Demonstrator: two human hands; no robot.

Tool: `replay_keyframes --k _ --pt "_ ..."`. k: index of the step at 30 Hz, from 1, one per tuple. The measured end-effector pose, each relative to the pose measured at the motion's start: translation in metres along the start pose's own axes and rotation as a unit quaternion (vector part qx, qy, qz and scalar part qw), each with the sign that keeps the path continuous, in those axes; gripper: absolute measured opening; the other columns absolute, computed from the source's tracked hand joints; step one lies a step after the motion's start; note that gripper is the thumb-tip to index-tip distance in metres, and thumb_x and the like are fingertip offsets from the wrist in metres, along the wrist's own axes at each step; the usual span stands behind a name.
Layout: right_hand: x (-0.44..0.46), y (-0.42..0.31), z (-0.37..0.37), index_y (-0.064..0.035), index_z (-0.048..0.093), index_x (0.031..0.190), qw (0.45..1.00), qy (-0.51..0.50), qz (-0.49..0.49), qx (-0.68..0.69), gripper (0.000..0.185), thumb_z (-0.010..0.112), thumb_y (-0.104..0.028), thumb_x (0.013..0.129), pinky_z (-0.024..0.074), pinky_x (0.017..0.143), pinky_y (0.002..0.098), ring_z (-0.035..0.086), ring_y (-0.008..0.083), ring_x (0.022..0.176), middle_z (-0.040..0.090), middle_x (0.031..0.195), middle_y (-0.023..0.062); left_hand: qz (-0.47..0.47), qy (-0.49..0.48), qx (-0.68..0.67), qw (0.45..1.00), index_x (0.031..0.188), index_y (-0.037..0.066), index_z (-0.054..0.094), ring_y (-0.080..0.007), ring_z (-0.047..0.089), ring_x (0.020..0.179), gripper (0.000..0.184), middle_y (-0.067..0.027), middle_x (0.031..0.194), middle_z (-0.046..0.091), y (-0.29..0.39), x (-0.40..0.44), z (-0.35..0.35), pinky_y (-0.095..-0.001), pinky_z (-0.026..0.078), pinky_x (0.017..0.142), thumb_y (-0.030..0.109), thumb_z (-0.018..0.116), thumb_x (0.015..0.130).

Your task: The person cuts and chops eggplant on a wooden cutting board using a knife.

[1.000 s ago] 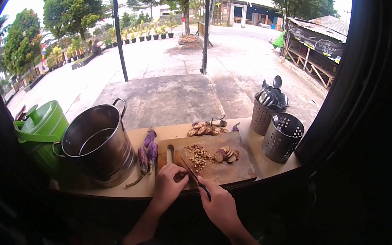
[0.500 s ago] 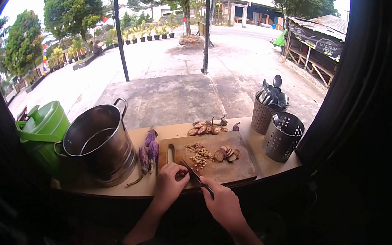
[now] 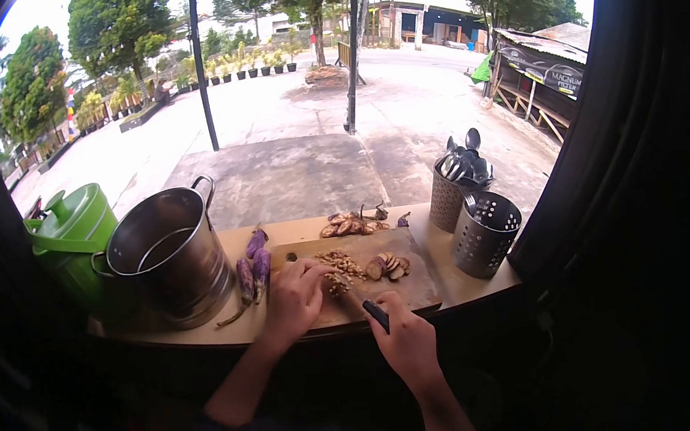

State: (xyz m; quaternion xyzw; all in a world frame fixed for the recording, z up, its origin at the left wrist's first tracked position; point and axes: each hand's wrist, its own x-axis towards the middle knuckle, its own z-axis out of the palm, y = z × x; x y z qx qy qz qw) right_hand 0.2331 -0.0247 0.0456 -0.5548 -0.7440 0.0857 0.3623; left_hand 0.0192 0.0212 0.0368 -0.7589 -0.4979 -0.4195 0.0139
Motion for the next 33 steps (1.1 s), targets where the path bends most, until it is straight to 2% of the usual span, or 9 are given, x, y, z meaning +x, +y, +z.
replay_keyframes --k 1,3,6,16,19,22,23,31,33 --pt "0.0 0.001 0.001 -0.0138 0.057 0.112 1.0 0.001 0.001 0.0 0.027 0.072 -0.023 0.093 0.054 0.063 0.0465 0.07 0.0385 0.076 0.07 0.081 0.0147 0.001 -0.001 0.0 1.0 0.112 0.012 0.071 -0.0268 0.061 0.11 0.028 -0.0069 0.115 0.066 0.0 -0.001 0.001 -0.0427 0.045 0.096 0.003 0.066 0.086" --pt "0.001 0.001 0.002 -0.0135 0.058 0.112 1.0 0.006 -0.024 -0.015 0.031 0.077 -0.022 0.089 0.0525 0.06 0.0415 0.07 0.0318 0.07 0.068 0.075 0.0084 0.119 -0.041 0.076 0.989 0.118 0.018 0.07 -0.0249 0.049 0.129 0.038 -0.003 0.133 0.058 -0.005 -0.003 0.005 -0.0484 0.031 0.11 0.003 0.065 0.083" --pt "0.0 0.003 0.0 -0.0132 0.058 0.111 0.999 0.011 -0.044 -0.016 0.032 0.078 -0.022 0.088 0.0526 0.06 0.0413 0.071 0.0317 0.071 0.069 0.077 0.0085 0.11 -0.092 0.088 0.986 0.12 0.02 0.07 -0.0243 0.042 0.137 0.039 -0.0028 0.141 0.053 -0.016 -0.002 0.013 -0.0509 0.023 0.114 0.006 0.066 0.084" --pt "-0.026 0.024 -0.033 -0.0126 0.063 0.109 1.0 0.015 -0.007 0.026 0.028 0.079 -0.023 0.088 0.0543 0.062 0.0414 0.071 0.0333 0.074 0.069 0.079 0.0105 0.106 -0.085 0.16 0.978 0.116 0.017 0.072 -0.0241 0.045 0.131 0.027 -0.0053 0.131 0.057 -0.031 0.037 0.027 -0.0518 0.023 0.112 0.019 0.067 0.089" --pt "-0.039 0.04 -0.04 -0.0108 0.064 0.109 0.996 0.063 0.041 0.057 0.03 0.081 -0.019 0.087 0.0542 0.062 0.0389 0.072 0.0317 0.071 0.069 0.078 0.0113 0.113 -0.081 0.091 0.986 0.112 0.017 0.071 -0.0217 0.048 0.129 0.023 -0.0015 0.125 0.06 -0.025 0.059 0.036 -0.0509 0.024 0.111 0.023 0.068 0.091" --pt "-0.052 0.055 -0.051 -0.0085 0.064 0.108 0.989 0.093 0.088 0.069 0.029 0.082 -0.015 0.086 0.0536 0.062 0.0381 0.072 0.0296 0.07 0.069 0.077 0.0124 0.119 -0.136 0.04 0.983 0.108 0.017 0.071 -0.0207 0.049 0.126 0.021 0.0003 0.118 0.063 -0.02 0.071 0.048 -0.0491 0.023 0.11 0.03 0.069 0.092" --pt "-0.057 0.059 -0.053 -0.0017 0.063 0.107 0.987 0.121 0.074 0.071 0.027 0.08 -0.004 0.086 0.0478 0.06 0.0283 0.064 0.0138 0.064 0.065 0.071 0.0089 0.123 -0.148 0.05 0.98 0.108 0.017 0.07 -0.0209 0.05 0.125 0.023 0.0 0.117 0.064 -0.021 0.072 0.055 -0.0482 0.023 0.11 0.031 0.071 0.091" --pt "-0.082 0.072 -0.069 -0.0011 0.063 0.107 0.98 0.15 0.109 0.078 0.026 0.079 -0.002 0.086 0.0485 0.063 0.028 0.064 0.0133 0.067 0.067 0.074 0.0087 0.137 -0.144 0.035 0.979 0.107 0.016 0.067 -0.022 0.053 0.118 0.027 -0.0029 0.11 0.066 -0.013 0.072 0.055 -0.0448 0.025 0.107 0.029 0.078 0.086" --pt "-0.083 0.07 -0.066 -0.0041 0.065 0.109 0.98 0.136 0.125 0.077 0.027 0.08 -0.01 0.087 0.0534 0.064 0.0334 0.073 0.0251 0.073 0.07 0.079 0.0142 0.127 -0.153 0.02 0.98 0.104 0.016 0.067 -0.0225 0.056 0.114 0.026 -0.0032 0.107 0.066 -0.013 0.072 0.053 -0.0445 0.027 0.105 0.029 0.079 0.085"
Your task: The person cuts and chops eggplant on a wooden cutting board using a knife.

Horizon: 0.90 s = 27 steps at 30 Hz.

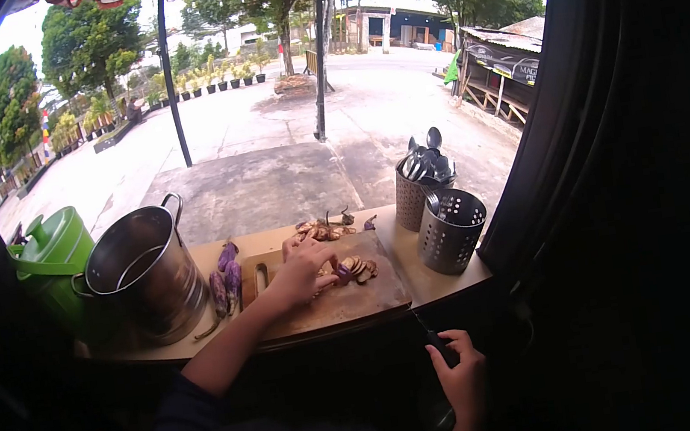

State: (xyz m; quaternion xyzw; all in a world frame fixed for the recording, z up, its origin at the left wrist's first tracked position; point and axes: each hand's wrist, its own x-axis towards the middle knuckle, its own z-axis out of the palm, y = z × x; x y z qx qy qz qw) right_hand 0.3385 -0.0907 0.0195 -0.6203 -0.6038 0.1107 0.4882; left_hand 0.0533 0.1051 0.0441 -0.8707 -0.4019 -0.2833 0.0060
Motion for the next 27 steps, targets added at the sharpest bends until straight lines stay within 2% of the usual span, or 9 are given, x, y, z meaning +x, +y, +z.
replay_keyframes --k 4,6,10,12,15,16,18,21,27 --pt "0.004 -0.009 0.006 -0.0043 0.065 0.109 0.999 -0.029 0.01 0.006 0.027 0.08 -0.011 0.087 0.054 0.065 0.0332 0.074 0.0248 0.075 0.071 0.08 0.0144 -0.001 0.011 -0.012 1.0 0.104 0.016 0.067 -0.0228 0.058 0.11 0.026 -0.003 0.104 0.067 -0.001 -0.001 0.002 -0.0442 0.028 0.104 0.028 0.08 0.084" --pt "0.007 -0.011 0.01 -0.0042 0.065 0.108 0.999 -0.039 0.004 0.019 0.027 0.08 -0.012 0.087 0.0536 0.065 0.0329 0.073 0.0243 0.073 0.071 0.079 0.014 -0.017 -0.021 -0.028 0.999 0.111 0.013 0.064 -0.0247 0.059 0.112 0.03 -0.0056 0.109 0.069 -0.001 0.0 0.001 -0.0493 0.027 0.104 0.024 0.077 0.087" --pt "0.012 -0.013 0.02 -0.0043 0.066 0.108 0.998 -0.049 -0.006 0.035 0.026 0.08 -0.013 0.087 0.0532 0.064 0.0328 0.072 0.024 0.071 0.07 0.078 0.0133 -0.01 -0.003 -0.036 0.999 0.112 0.013 0.064 -0.0257 0.061 0.11 0.029 -0.0066 0.107 0.07 -0.002 0.003 0.006 -0.048 0.027 0.104 0.023 0.076 0.087" --pt "0.013 -0.013 0.024 -0.0044 0.067 0.106 0.998 -0.055 -0.014 0.028 0.026 0.081 -0.012 0.086 0.0525 0.064 0.0327 0.071 0.0235 0.07 0.07 0.077 0.0127 0.006 0.049 -0.088 0.995 0.106 0.015 0.068 -0.0263 0.063 0.103 0.023 -0.0056 0.095 0.071 -0.002 0.005 0.009 -0.0443 0.031 0.104 0.019 0.078 0.086" --pt "0.012 -0.012 0.029 -0.0043 0.067 0.106 0.997 -0.064 -0.014 0.043 0.025 0.081 -0.012 0.086 0.0523 0.064 0.0327 0.071 0.0234 0.071 0.07 0.077 0.0125 0.013 0.056 -0.087 0.995 0.103 0.012 0.069 -0.0285 0.065 0.1 0.022 -0.008 0.094 0.072 -0.001 0.006 0.007 -0.0433 0.04 0.098 0.014 0.079 0.084" --pt "0.012 -0.013 0.03 -0.0043 0.067 0.106 0.997 -0.064 -0.014 0.043 0.025 0.081 -0.012 0.086 0.0523 0.064 0.0327 0.071 0.0234 0.071 0.07 0.077 0.0125 0.013 0.056 -0.087 0.995 0.103 0.012 0.069 -0.0285 0.065 0.1 0.022 -0.008 0.094 0.072 0.0 0.005 0.006 -0.0433 0.04 0.098 0.014 0.079 0.084" --pt "0.012 -0.015 0.03 -0.004 0.067 0.106 0.996 -0.075 -0.003 0.044 0.026 0.081 -0.013 0.086 0.052 0.064 0.0323 0.071 0.0231 0.07 0.069 0.078 0.0126 0.012 0.055 -0.101 0.993 0.099 0.009 0.069 -0.0297 0.067 0.098 0.019 -0.0097 0.096 0.072 0.001 0.004 0.004 -0.0421 0.049 0.089 0.009 0.078 0.083" --pt "0.013 -0.014 0.032 -0.0041 0.067 0.106 0.996 -0.081 0.0 0.045 0.026 0.081 -0.014 0.086 0.0517 0.063 0.0322 0.07 0.0227 0.069 0.069 0.077 0.0126 0.015 0.06 -0.145 0.987 0.097 0.006 0.068 -0.0308 0.068 0.094 0.017 -0.0111 0.095 0.072 -0.003 0.005 0.009 -0.0407 0.053 0.084 0.006 0.077 0.083" --pt "0.012 -0.01 0.036 -0.0046 0.067 0.106 0.996 -0.077 -0.012 0.046 0.026 0.082 -0.015 0.086 0.0512 0.063 0.0325 0.07 0.0217 0.069 0.069 0.077 0.0122 0.003 0.046 -0.179 0.983 0.098 0.003 0.068 -0.0301 0.07 0.092 0.017 -0.0128 0.094 0.072 0.001 0.005 0.005 -0.039 0.054 0.083 0.005 0.077 0.083"
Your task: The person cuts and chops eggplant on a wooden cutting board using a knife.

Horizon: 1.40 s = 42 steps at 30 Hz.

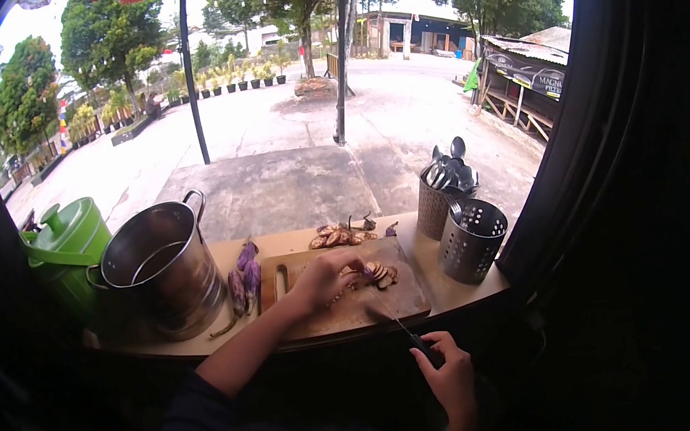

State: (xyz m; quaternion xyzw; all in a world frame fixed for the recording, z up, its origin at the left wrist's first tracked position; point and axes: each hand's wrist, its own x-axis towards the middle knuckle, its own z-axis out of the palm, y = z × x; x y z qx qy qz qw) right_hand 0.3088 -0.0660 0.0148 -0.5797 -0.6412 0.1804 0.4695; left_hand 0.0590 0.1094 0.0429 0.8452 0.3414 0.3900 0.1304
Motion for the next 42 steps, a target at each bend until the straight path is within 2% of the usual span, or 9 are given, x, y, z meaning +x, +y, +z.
replay_keyframes --k 4,7,10,14,18,24,32,39,42 --pt "0.001 -0.006 0.001 -0.005 0.067 0.106 0.999 -0.012 0.027 0.015 0.027 0.082 -0.015 0.086 0.0523 0.065 0.0323 0.071 0.0221 0.072 0.07 0.08 0.0124 -0.004 -0.01 -0.06 0.998 0.099 0.001 0.07 -0.0258 0.071 0.094 0.016 -0.0118 0.095 0.072 0.008 -0.005 -0.018 -0.0373 0.055 0.084 0.003 0.075 0.085" --pt "0.005 -0.011 0.008 -0.0065 0.07 0.109 0.997 -0.054 -0.029 0.04 0.029 0.083 -0.018 0.085 0.0556 0.071 0.0331 0.074 0.0252 0.079 0.075 0.089 0.0108 -0.047 0.05 -0.099 0.993 0.103 0.0 0.072 -0.0218 0.071 0.098 0.018 -0.0114 0.097 0.073 0.015 -0.019 -0.039 -0.0341 0.056 0.087 -0.002 0.074 0.085" --pt "0.019 -0.031 0.01 -0.0079 0.071 0.11 0.983 -0.151 -0.104 0.012 0.03 0.082 -0.023 0.086 0.0564 0.073 0.0354 0.074 0.0286 0.085 0.076 0.095 0.0106 -0.029 0.098 -0.069 0.992 0.103 0.0 0.072 -0.0218 0.071 0.098 0.018 -0.0116 0.099 0.073 0.031 -0.04 -0.061 -0.0341 0.056 0.088 -0.003 0.075 0.085" --pt "0.048 -0.037 0.025 -0.0095 0.071 0.109 0.969 -0.19 -0.149 -0.042 0.028 0.078 -0.027 0.089 0.0564 0.074 0.0384 0.073 0.0325 0.089 0.075 0.099 0.0111 -0.07 0.06 -0.015 0.996 0.102 0.004 0.071 -0.0298 0.067 0.105 0.02 -0.0128 0.105 0.07 0.049 -0.073 -0.071 -0.0375 0.053 0.093 0.0 0.074 0.083" --pt "0.065 -0.045 0.039 -0.0125 0.067 0.117 0.979 -0.143 -0.107 -0.098 0.027 0.074 -0.023 0.092 0.0561 0.074 0.0415 0.072 0.0341 0.092 0.074 0.097 0.0135 -0.057 0.061 0.063 0.995 0.1 0.005 0.068 -0.0335 0.064 0.104 0.02 -0.0122 0.105 0.067 0.045 -0.097 -0.06 -0.041 0.052 0.09 0.003 0.075 0.082" --pt "0.043 -0.051 0.044 -0.0127 0.066 0.125 0.986 -0.134 -0.098 0.019 0.032 0.071 -0.015 0.094 0.0569 0.081 0.0393 0.072 0.0337 0.101 0.073 0.111 0.0159 -0.086 0.078 0.024 0.993 0.102 0.005 0.069 -0.0332 0.064 0.1 0.026 -0.0126 0.105 0.067 0.042 -0.114 -0.039 -0.0403 0.053 0.089 -0.008 0.058 0.083" --pt "0.02 -0.064 0.039 -0.0071 0.07 0.121 0.986 -0.129 -0.106 0.001 0.029 0.072 -0.009 0.092 0.0564 0.086 0.0367 0.072 0.0346 0.104 0.073 0.111 0.0179 -0.193 0.144 0.112 0.964 0.102 0.006 0.068 -0.031 0.061 0.104 0.027 -0.0092 0.105 0.068 0.052 -0.111 -0.022 -0.042 0.048 0.095 0.019 0.079 0.082" --pt "0.02 -0.06 0.038 -0.0072 0.07 0.121 0.988 -0.121 -0.1 -0.006 0.029 0.072 -0.009 0.092 0.0568 0.085 0.0373 0.072 0.0352 0.103 0.073 0.111 0.018 -0.161 0.106 0.056 0.98 0.103 0.005 0.066 -0.0306 0.062 0.104 0.024 -0.0093 0.104 0.068 0.044 -0.11 -0.022 -0.0414 0.049 0.095 0.013 0.076 0.083" --pt "0.015 -0.059 0.041 -0.0071 0.069 0.121 0.988 -0.111 -0.103 -0.004 0.029 0.072 -0.008 0.092 0.0569 0.085 0.0373 0.072 0.0353 0.102 0.073 0.11 0.0184 -0.174 0.157 -0.006 0.972 0.102 0.005 0.065 -0.0301 0.062 0.103 0.023 -0.0093 0.104 0.068 0.045 -0.109 -0.022 -0.0411 0.049 0.094 0.01 0.075 0.083"
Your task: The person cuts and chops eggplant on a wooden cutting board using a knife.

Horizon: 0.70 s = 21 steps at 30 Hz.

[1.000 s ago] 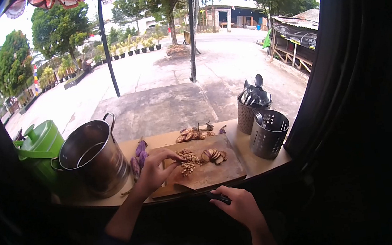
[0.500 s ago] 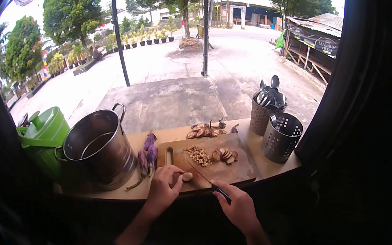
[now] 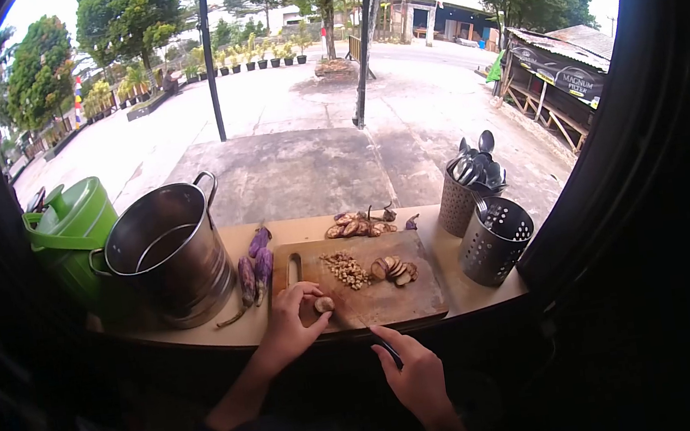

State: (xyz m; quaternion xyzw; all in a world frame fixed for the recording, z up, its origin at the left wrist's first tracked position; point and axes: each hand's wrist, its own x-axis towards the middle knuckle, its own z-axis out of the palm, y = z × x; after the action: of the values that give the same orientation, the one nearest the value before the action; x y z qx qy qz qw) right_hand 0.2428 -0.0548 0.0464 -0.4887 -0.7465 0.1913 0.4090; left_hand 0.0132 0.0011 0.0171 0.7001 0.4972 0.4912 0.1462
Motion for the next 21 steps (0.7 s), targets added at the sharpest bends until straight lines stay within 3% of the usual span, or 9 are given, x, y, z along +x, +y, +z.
replay_keyframes --k 4,6,7,9,21 --pt "-0.007 -0.006 0.006 -0.0061 0.069 0.122 0.999 -0.026 0.021 0.011 0.029 0.071 -0.008 0.093 0.0569 0.086 0.0375 0.072 0.0354 0.103 0.073 0.11 0.0191 -0.016 0.005 0.041 0.999 0.104 0.005 0.065 -0.0302 0.063 0.103 0.024 -0.0097 0.103 0.067 -0.005 -0.004 0.0 -0.041 0.049 0.093 0.01 0.076 0.083" --pt "-0.011 0.0 0.013 -0.0151 0.067 0.128 1.0 0.002 -0.025 0.006 0.034 0.069 -0.013 0.095 0.0564 0.074 0.0407 0.071 0.0336 0.087 0.071 0.098 0.0145 0.004 -0.002 0.052 0.999 0.105 0.004 0.066 -0.0305 0.063 0.102 0.026 -0.0097 0.103 0.067 -0.007 -0.005 0.001 -0.0411 0.049 0.093 0.01 0.077 0.083" --pt "-0.011 -0.003 0.013 -0.0151 0.067 0.128 1.0 0.002 -0.025 0.006 0.034 0.069 -0.013 0.095 0.0564 0.074 0.0407 0.071 0.0336 0.087 0.071 0.098 0.0145 -0.005 -0.001 0.057 0.998 0.106 0.004 0.067 -0.0305 0.063 0.102 0.026 -0.0096 0.103 0.068 -0.007 -0.005 0.002 -0.0408 0.049 0.092 0.011 0.077 0.083" --pt "-0.012 -0.014 0.01 -0.0049 0.069 0.124 0.999 -0.031 0.03 0.016 0.03 0.068 -0.007 0.094 0.0567 0.087 0.0387 0.072 0.0351 0.103 0.073 0.111 0.0197 -0.015 -0.001 0.061 0.998 0.106 0.004 0.068 -0.0305 0.063 0.102 0.026 -0.0095 0.103 0.068 -0.006 -0.007 0.003 -0.0405 0.05 0.092 0.011 0.078 0.083" --pt "0.005 -0.016 0.008 -0.0046 0.069 0.122 0.998 -0.054 0.017 -0.003 0.028 0.068 -0.007 0.095 0.0563 0.084 0.0393 0.071 0.0365 0.1 0.073 0.108 0.0205 0.01 0.05 0.064 0.997 0.093 0.003 0.075 -0.0298 0.065 0.098 0.015 -0.0096 0.097 0.071 -0.008 -0.011 0.01 -0.0399 0.053 0.087 0.009 0.08 0.081"
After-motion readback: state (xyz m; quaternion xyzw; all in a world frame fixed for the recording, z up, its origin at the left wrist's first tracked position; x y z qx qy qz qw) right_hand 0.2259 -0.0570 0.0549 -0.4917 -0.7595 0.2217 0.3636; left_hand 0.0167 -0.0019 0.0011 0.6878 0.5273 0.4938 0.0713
